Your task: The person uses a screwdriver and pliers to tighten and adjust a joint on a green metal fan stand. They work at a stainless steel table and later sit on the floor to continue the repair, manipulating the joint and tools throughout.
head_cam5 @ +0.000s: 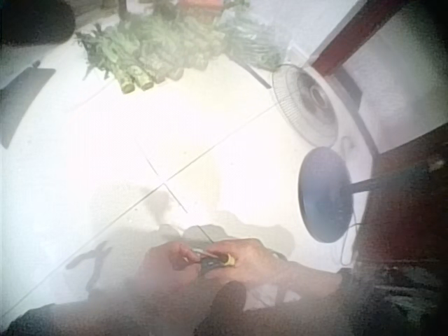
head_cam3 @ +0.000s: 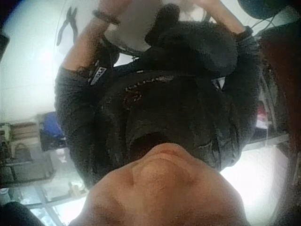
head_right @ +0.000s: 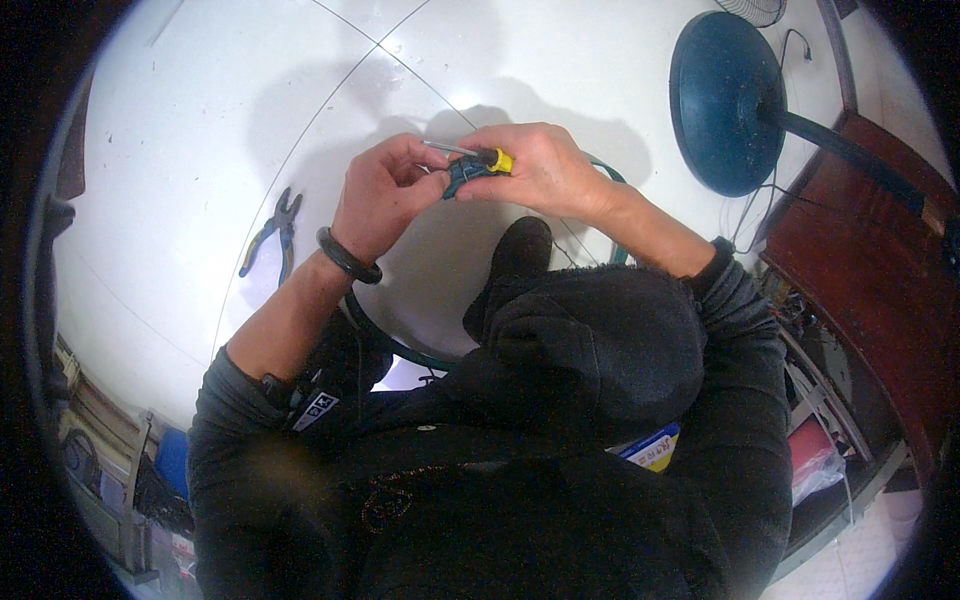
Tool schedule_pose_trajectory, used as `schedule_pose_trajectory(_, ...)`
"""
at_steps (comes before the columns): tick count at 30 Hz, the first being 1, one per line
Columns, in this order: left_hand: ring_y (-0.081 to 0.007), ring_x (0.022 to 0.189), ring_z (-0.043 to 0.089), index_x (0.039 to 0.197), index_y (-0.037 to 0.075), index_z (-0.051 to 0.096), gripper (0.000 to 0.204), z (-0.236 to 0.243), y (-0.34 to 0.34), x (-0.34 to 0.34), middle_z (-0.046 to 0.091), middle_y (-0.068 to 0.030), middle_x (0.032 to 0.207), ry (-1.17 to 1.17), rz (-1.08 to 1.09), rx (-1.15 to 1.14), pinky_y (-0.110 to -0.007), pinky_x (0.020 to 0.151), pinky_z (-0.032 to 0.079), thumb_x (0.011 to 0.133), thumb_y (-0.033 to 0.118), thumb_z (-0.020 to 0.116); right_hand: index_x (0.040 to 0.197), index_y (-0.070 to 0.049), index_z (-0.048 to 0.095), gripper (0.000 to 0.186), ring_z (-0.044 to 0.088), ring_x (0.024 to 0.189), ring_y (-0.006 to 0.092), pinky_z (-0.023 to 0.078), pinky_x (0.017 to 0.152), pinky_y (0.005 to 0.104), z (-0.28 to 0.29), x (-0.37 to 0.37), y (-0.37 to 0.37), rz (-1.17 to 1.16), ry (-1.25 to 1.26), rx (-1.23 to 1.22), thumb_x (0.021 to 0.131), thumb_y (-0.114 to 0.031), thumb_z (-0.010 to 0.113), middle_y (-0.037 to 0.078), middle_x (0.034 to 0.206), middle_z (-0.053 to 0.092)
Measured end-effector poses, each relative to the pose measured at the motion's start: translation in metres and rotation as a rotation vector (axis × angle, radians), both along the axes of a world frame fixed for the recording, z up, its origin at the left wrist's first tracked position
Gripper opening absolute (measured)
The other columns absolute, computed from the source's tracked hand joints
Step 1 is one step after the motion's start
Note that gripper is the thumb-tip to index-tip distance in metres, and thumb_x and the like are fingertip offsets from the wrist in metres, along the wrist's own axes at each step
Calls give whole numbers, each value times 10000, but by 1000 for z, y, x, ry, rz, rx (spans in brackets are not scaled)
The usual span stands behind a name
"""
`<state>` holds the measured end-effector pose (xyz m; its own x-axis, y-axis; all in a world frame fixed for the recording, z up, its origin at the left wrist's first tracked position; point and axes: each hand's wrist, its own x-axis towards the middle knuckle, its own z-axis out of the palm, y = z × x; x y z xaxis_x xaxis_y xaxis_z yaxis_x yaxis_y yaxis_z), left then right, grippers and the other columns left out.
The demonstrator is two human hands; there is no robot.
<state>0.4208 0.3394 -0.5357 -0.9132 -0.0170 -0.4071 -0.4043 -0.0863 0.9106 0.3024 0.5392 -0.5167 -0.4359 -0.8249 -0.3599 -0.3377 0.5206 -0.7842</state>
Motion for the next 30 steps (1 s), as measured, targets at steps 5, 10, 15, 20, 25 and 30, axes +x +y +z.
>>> schedule_pose_trajectory(5,-61,784,659,977,25,685,81,1,-2,1,724,-37,872,-39,-26,6,-216,675,518,906,59,706,1161,-41,727,517,726,854,261,571,776,357,0,1,-1,18,45,-6,793,-380,857,128,979,751)
schedule_pose_trajectory(10,-74,818,675,991,20,690,96,-5,-1,1,731,-47,904,-33,6,82,-222,717,535,905,60,707,1160,-41,726,518,727,850,259,573,770,354,-1,1,-2,25,58,-1,788,-377,859,124,972,751)
schedule_pose_trajectory(15,-90,845,683,1008,14,696,119,-9,-4,1,737,-57,940,-75,6,122,-235,765,547,897,52,715,1154,-40,726,511,725,843,256,572,761,350,-1,0,-2,27,53,-21,789,-373,859,118,958,750)
schedule_pose_trajectory(20,-123,808,694,1021,37,723,184,-11,-4,2,741,-76,922,-75,63,227,-248,727,562,860,119,761,1194,-42,690,516,714,827,253,565,748,350,-1,2,-3,35,33,-36,822,-369,835,103,951,732)
schedule_pose_trajectory(25,-93,850,683,1147,47,669,300,-8,-8,6,730,-45,984,89,-43,107,-237,753,548,868,85,772,1223,-48,585,384,616,831,155,515,773,284,0,-1,-4,-48,-23,-150,954,-292,709,37,939,616)
schedule_pose_trajectory(30,-66,807,670,1155,47,664,310,-3,-9,6,728,-30,996,95,-98,-9,-214,701,533,866,57,775,1161,-87,584,253,527,764,113,442,710,271,5,-8,2,-146,-412,-7,994,-275,621,10,881,559)
